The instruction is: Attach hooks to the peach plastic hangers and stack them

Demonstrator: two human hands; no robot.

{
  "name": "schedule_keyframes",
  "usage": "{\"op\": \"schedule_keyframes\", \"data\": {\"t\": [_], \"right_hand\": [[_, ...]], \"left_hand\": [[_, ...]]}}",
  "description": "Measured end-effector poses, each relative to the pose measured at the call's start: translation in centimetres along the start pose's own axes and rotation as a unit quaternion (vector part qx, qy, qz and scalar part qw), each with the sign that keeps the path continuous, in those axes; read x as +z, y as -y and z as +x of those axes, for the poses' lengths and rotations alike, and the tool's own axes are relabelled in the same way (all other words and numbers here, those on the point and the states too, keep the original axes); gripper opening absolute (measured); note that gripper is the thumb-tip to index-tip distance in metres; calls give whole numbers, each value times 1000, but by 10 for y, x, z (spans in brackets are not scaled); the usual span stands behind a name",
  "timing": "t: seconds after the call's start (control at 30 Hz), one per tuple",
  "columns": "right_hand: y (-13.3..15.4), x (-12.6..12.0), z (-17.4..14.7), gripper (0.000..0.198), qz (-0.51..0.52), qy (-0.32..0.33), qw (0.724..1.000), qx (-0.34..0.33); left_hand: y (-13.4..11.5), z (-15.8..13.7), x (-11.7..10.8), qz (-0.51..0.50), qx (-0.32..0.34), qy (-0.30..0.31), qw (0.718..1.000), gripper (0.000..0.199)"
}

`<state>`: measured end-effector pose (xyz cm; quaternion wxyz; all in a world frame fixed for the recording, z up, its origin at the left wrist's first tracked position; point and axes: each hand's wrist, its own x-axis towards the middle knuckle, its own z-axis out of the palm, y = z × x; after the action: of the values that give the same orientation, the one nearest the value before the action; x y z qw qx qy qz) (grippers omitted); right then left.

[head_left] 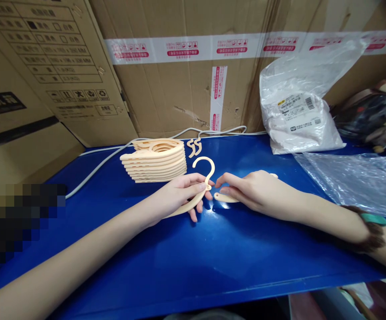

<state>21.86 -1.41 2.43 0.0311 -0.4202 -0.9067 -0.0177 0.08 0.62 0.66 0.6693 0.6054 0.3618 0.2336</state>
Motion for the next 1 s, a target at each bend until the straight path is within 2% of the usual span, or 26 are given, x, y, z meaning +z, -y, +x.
{"op": "schedule_keyframes", "data": {"t": [0.13,0.27,0.53,0.83,1.0], "right_hand": [[-1,0,-2,36,13,-38,998,-44],[-4,5,-2,33,18,-43,996,-77],[-3,11,0,28,9,-34,996,-84],[-5,15,0,24,-34,-105,990,-90],[-7,18,1,25,-54,-116,987,-101]], "left_hand": [[-2,-1,2,3,-7,-7,1000,17],[-6,-2,3,30,-30,-19,999,17],[-4,-2,-2,49,-42,-22,998,31],[-4,-2,0,45,-38,-11,998,33],[-6,-3,0,40,-40,-9,998,34]]}}
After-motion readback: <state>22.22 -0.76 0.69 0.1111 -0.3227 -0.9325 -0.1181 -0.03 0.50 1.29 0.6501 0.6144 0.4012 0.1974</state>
